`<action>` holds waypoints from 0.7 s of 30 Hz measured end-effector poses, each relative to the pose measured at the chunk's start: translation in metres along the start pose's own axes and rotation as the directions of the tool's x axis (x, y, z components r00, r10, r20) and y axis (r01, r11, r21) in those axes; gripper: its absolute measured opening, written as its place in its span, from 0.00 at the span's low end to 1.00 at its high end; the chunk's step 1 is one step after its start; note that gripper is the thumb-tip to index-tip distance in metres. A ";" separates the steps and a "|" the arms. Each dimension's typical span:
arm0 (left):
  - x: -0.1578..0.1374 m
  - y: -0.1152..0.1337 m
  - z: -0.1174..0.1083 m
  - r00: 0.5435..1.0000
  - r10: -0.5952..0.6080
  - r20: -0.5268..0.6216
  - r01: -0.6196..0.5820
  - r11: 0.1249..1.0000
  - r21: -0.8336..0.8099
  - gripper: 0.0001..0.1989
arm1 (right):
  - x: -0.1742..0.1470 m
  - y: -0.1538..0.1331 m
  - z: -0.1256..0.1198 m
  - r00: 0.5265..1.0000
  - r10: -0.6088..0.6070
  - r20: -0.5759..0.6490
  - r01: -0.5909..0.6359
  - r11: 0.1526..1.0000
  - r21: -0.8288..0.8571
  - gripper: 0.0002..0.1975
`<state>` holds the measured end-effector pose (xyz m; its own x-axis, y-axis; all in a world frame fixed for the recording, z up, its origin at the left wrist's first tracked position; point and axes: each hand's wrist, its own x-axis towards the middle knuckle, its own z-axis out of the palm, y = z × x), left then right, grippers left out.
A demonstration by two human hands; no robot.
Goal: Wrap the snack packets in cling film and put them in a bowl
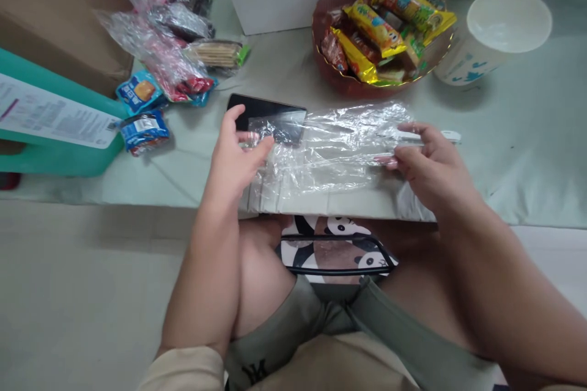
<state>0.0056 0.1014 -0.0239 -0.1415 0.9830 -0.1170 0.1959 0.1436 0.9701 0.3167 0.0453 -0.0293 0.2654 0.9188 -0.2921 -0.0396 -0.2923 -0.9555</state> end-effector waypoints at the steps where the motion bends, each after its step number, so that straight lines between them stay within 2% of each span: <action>1: -0.003 0.001 -0.004 1.000 -0.020 0.002 0.020 1.000 0.014 0.36 | -0.001 0.001 -0.001 1.000 -0.004 0.002 0.004 1.000 -0.023 0.20; 4: -0.012 0.011 -0.011 0.995 -0.096 0.037 0.095 0.995 0.024 0.35 | -0.002 0.002 0.000 1.000 -0.009 0.004 0.009 0.998 -0.068 0.20; 7: -0.015 0.020 -0.015 0.983 -0.168 0.072 0.166 0.985 0.036 0.26 | -0.002 0.004 0.001 1.000 -0.019 0.022 0.020 0.997 -0.077 0.18; 10: -0.015 0.022 -0.017 0.988 -0.154 0.028 0.153 0.987 0.048 0.18 | -0.003 0.005 0.002 1.000 -0.015 0.028 0.017 0.995 -0.100 0.19; 13: -0.013 0.021 -0.019 0.990 -0.144 -0.006 0.144 0.990 -0.009 0.14 | -0.004 0.003 0.002 1.000 0.014 0.025 -0.011 0.995 -0.098 0.21; 18: -0.013 0.025 -0.024 0.962 -0.244 0.120 0.264 0.946 -0.188 0.14 | -0.005 -0.003 0.005 0.997 0.072 0.017 -0.071 0.996 -0.061 0.20; 21: -0.015 0.027 -0.025 0.958 -0.271 0.093 0.284 0.938 -0.199 0.15 | -0.005 -0.007 0.008 0.992 0.125 -0.014 -0.125 0.990 -0.064 0.21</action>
<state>-0.0115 0.0880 0.0090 -0.0986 0.9137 -0.3944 -0.0496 0.3913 0.9189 0.3075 0.0447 -0.0218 0.2715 0.8715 -0.4083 -0.0104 -0.4216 -0.9067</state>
